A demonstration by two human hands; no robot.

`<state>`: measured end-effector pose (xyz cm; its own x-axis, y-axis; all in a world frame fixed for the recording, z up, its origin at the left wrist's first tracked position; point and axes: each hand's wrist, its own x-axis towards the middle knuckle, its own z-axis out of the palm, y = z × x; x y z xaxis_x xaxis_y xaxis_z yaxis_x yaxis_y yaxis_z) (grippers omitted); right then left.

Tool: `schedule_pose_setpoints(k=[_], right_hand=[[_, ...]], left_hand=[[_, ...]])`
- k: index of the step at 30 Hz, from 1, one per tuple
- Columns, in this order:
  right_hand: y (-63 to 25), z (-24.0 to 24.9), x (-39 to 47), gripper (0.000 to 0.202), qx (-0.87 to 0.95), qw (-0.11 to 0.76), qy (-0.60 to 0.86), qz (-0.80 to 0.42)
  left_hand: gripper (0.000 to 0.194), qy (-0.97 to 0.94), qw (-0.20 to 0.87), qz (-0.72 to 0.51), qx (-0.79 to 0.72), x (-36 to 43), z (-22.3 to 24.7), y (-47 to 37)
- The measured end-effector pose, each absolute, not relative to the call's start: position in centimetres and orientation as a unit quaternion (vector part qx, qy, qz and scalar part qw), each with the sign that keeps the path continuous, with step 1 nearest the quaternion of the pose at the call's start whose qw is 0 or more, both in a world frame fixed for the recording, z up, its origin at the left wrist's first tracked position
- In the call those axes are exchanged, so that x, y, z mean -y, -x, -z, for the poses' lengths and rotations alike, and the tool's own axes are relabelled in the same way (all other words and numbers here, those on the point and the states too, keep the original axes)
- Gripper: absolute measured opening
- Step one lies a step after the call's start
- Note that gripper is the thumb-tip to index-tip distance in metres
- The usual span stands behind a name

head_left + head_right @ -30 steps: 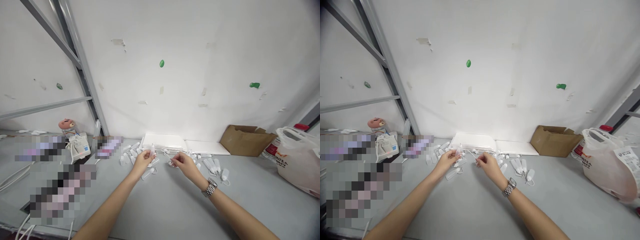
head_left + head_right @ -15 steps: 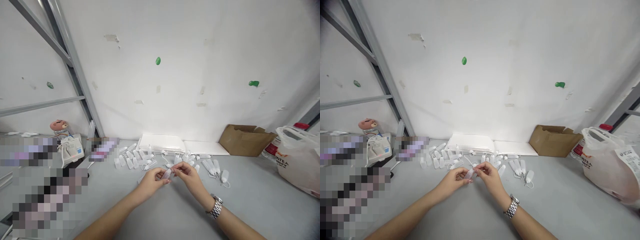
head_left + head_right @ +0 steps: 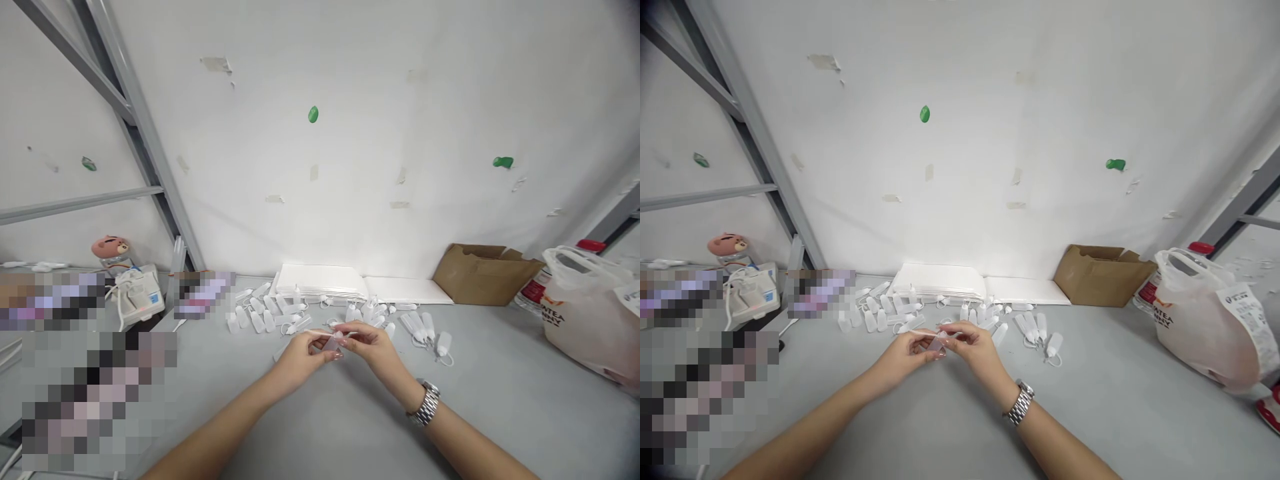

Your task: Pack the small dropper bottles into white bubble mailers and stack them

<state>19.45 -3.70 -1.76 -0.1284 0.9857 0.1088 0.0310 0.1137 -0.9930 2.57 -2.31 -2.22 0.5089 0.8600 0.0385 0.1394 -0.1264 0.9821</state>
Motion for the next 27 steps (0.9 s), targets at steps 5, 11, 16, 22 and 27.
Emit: schedule_pose_setpoints(k=[5,11,16,22,27], right_hand=[[-19.2,2.2,3.6,0.015,0.546,0.493,0.435,-0.519],[-18.8,3.1,3.7,0.021,0.527,0.517,0.484,-0.471],[-18.6,2.8,3.9,0.024,0.536,0.501,0.5,-0.46],[-19.3,2.1,3.6,0.027,0.566,0.502,0.503,-0.418],[-23.3,1.0,2.0,0.023,0.608,0.506,0.558,-0.252]], left_hand=[[0.028,-0.667,0.553,-0.328,-0.377,2.3,2.2,-2.7],[0.04,-0.665,0.472,-0.347,-0.464,2.5,2.6,-2.7],[0.038,-0.686,0.457,-0.356,-0.44,2.5,2.7,-2.6],[0.037,-0.658,0.457,-0.387,-0.457,2.1,2.1,-2.4],[0.048,-0.596,0.49,-0.44,-0.459,1.3,2.1,-1.8]])
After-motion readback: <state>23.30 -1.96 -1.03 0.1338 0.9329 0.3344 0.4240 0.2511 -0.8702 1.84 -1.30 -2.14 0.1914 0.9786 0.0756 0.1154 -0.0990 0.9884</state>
